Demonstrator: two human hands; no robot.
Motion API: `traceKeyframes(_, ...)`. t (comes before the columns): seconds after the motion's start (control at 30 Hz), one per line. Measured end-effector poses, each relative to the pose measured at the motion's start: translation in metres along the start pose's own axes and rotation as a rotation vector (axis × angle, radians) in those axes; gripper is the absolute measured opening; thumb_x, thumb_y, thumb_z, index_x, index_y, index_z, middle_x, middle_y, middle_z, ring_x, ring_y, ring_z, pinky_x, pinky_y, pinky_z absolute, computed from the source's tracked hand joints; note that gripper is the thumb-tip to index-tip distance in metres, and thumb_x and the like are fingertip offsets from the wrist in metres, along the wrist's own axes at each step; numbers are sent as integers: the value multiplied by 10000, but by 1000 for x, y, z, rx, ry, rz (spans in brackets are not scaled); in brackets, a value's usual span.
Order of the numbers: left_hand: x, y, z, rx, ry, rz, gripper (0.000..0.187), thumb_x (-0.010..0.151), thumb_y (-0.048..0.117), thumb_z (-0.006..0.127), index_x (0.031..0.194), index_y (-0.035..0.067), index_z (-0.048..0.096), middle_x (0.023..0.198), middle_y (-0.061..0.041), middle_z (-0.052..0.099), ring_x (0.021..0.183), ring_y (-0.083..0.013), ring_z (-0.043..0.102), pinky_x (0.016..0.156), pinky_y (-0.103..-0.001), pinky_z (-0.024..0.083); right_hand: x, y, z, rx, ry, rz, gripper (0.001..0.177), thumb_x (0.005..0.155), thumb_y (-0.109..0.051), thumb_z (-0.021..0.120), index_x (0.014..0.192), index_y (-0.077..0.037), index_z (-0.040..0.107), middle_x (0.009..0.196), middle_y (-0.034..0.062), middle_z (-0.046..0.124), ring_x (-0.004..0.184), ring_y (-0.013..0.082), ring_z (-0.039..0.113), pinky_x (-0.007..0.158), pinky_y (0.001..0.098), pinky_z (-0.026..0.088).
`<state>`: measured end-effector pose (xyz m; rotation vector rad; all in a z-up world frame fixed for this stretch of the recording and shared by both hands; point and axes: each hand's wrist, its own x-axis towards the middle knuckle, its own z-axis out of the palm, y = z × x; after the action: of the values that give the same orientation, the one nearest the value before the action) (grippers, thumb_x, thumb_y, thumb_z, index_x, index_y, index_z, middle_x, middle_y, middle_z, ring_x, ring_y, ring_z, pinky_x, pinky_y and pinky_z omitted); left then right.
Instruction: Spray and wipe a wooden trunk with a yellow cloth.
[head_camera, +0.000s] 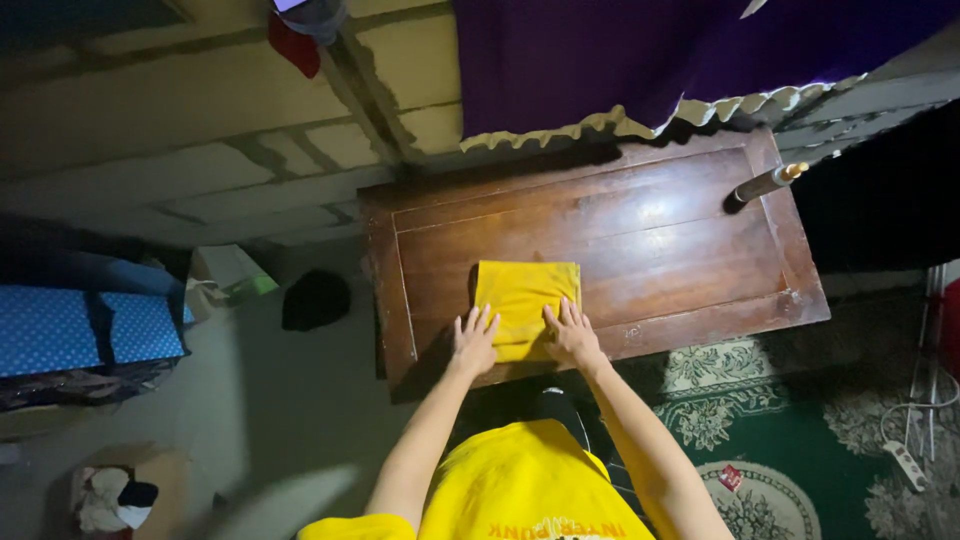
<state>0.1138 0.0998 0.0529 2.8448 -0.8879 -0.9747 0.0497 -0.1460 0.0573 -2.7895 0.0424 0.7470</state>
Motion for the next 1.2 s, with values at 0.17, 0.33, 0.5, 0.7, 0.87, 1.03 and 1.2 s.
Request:
traceKeyframes(0.17,2,1,-7,-107,-18,-48,854,916,410,651,1613,146,233,1716,-119,76,1579,-345,53,1246,-605,110,13,-7,0,15,-3,-7,958,844,-472,716,1618,-222,209,1665,277,108,1543,452,159,1226,512,236)
traceKeyframes(0.33,-49,5,9,-216,86,-18,825,927,355,660,1602,97,260,1708,-149,103,1575,-362,78,1247,-570,143,-35,-20,-12,-55,-9,-97,983,806,-467,740,1606,-227,221,1656,304,96,1529,466,161,1227,500,237)
traceKeyframes(0.5,-85,16,12,-283,38,-70,856,919,297,681,1619,129,217,1721,-106,57,1583,-313,57,1245,-569,139,-45,-17,-3,-33,-18,-211,939,800,-357,734,1586,-229,236,1649,299,90,1531,465,116,1216,510,215)
traceKeyframes(0.7,-51,30,-3,-326,-46,-213,885,938,345,683,1629,159,162,1723,-69,-21,1590,-299,-11,1256,-566,89,-1,9,-9,-111,19,-274,909,819,-224,666,1617,-274,233,1673,272,78,1545,425,119,1215,500,212)
traceKeyframes(0.87,-4,56,7,-327,28,-262,874,941,365,684,1628,139,193,1734,-86,-2,1590,-318,4,1261,-572,84,26,50,-35,-80,-11,-280,909,823,-276,675,1603,-279,208,1682,212,100,1560,362,137,1227,509,221)
traceKeyframes(1.03,12,112,-12,-305,-5,-265,922,916,387,707,1627,117,185,1729,-114,-8,1589,-346,-12,1271,-562,74,9,108,-39,-73,-50,-306,871,866,-251,654,1611,-217,203,1679,220,113,1565,362,136,1219,533,227)
traceKeyframes(1.2,35,158,-12,-357,-77,-121,930,920,388,706,1636,126,172,1731,-120,-23,1591,-359,-40,1254,-586,82,-24,173,-26,-103,41,-238,868,865,-188,601,1613,-219,162,1689,194,107,1569,344,134,1207,533,228)
